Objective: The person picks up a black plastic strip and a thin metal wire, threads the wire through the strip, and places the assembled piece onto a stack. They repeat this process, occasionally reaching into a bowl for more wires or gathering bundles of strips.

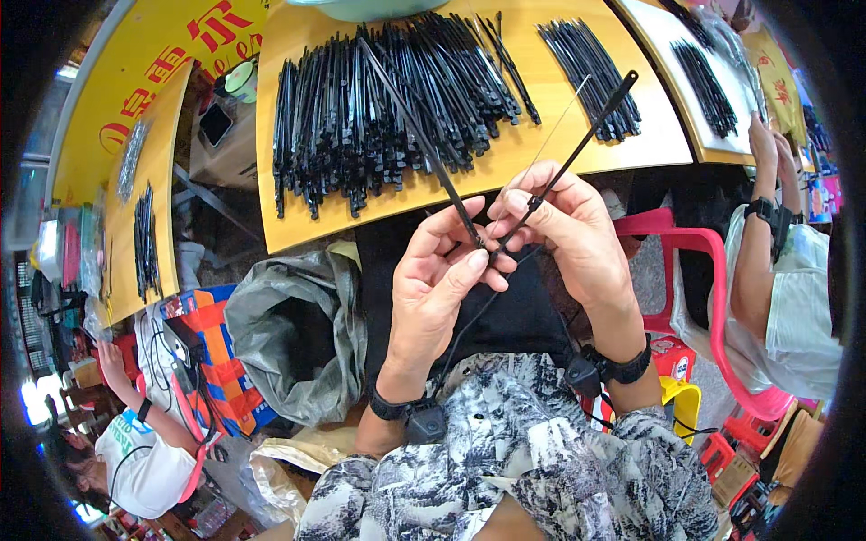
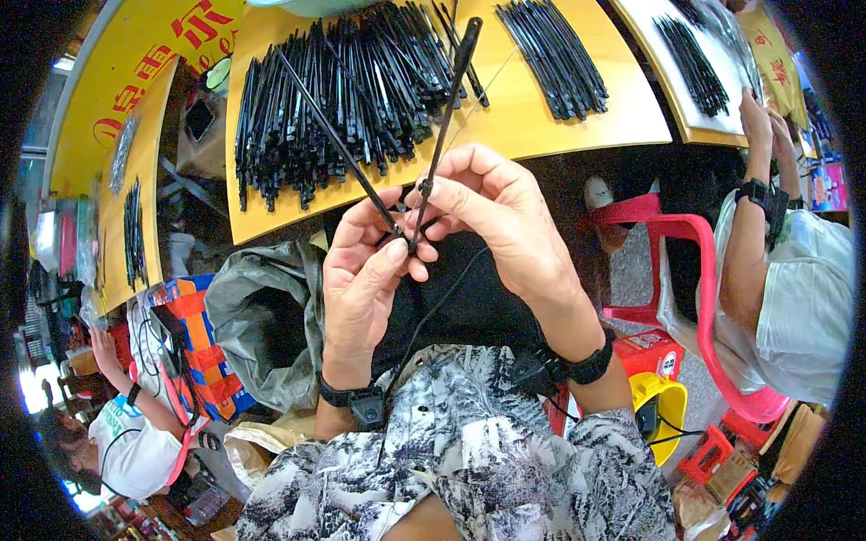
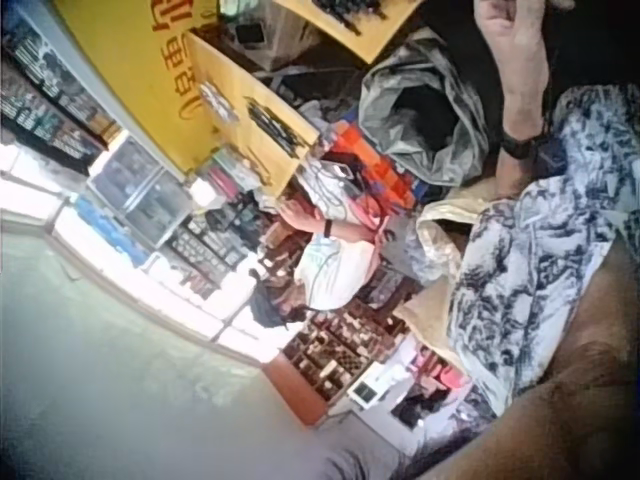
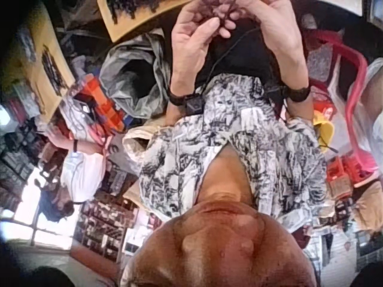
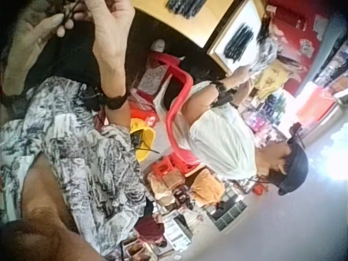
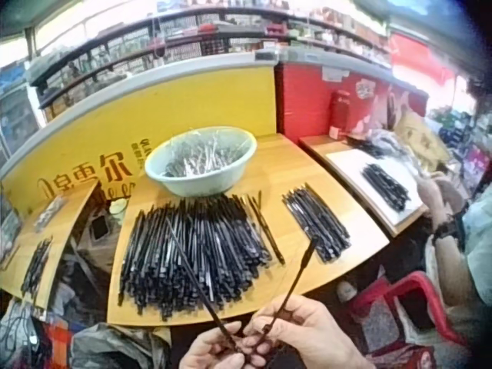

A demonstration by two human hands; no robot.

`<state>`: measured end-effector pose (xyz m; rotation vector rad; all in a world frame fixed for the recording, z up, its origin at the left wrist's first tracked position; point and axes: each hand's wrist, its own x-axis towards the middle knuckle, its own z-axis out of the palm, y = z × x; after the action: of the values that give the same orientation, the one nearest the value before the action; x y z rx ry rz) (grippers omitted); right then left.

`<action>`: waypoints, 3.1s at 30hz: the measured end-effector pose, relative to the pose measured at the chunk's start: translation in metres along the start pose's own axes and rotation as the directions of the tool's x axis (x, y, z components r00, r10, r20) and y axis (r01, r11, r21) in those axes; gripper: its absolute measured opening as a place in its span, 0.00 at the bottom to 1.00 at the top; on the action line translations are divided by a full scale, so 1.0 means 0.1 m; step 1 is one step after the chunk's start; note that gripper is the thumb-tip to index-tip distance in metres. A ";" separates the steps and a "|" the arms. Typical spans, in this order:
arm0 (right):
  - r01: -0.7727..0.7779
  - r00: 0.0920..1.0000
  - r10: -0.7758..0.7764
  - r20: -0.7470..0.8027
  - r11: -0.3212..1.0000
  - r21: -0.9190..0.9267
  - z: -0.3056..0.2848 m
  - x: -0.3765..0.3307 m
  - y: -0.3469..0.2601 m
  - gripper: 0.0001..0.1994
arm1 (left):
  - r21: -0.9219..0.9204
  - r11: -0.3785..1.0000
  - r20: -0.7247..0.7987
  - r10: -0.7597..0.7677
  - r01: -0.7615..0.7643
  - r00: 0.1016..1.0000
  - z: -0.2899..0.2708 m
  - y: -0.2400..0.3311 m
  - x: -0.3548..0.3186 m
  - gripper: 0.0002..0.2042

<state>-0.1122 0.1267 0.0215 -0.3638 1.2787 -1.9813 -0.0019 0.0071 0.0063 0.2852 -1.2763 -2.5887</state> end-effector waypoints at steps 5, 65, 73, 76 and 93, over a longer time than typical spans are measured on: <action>0.000 1.000 -0.001 0.008 1.000 0.020 0.00 -0.01 -0.01 0.06 | 0.013 1.000 -0.002 -0.010 0.010 1.000 0.02 0.01 0.01 0.19; -0.216 0.976 0.217 0.005 0.972 0.087 0.10 0.01 0.01 0.08 | -0.113 0.993 0.088 -0.021 0.031 0.996 -0.09 -0.01 -0.04 0.15; -0.259 0.965 0.263 0.000 0.953 0.157 0.02 0.01 0.08 0.07 | -0.113 0.993 0.096 -0.025 0.036 0.995 -0.09 -0.02 -0.02 0.15; -0.211 0.977 0.212 0.009 0.966 0.147 0.04 0.01 0.06 0.07 | -0.107 0.994 0.098 -0.015 0.026 0.995 -0.10 -0.02 -0.02 0.15; -0.035 0.996 0.037 -0.079 0.999 0.022 0.18 -0.11 -0.04 0.08 | 0.101 0.995 -0.236 0.023 0.001 0.971 -0.01 -0.02 -0.02 0.06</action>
<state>-0.0957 0.1237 0.0349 -0.2529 1.3043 -1.9943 0.0001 0.0082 0.0038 0.5854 -1.3172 -2.3963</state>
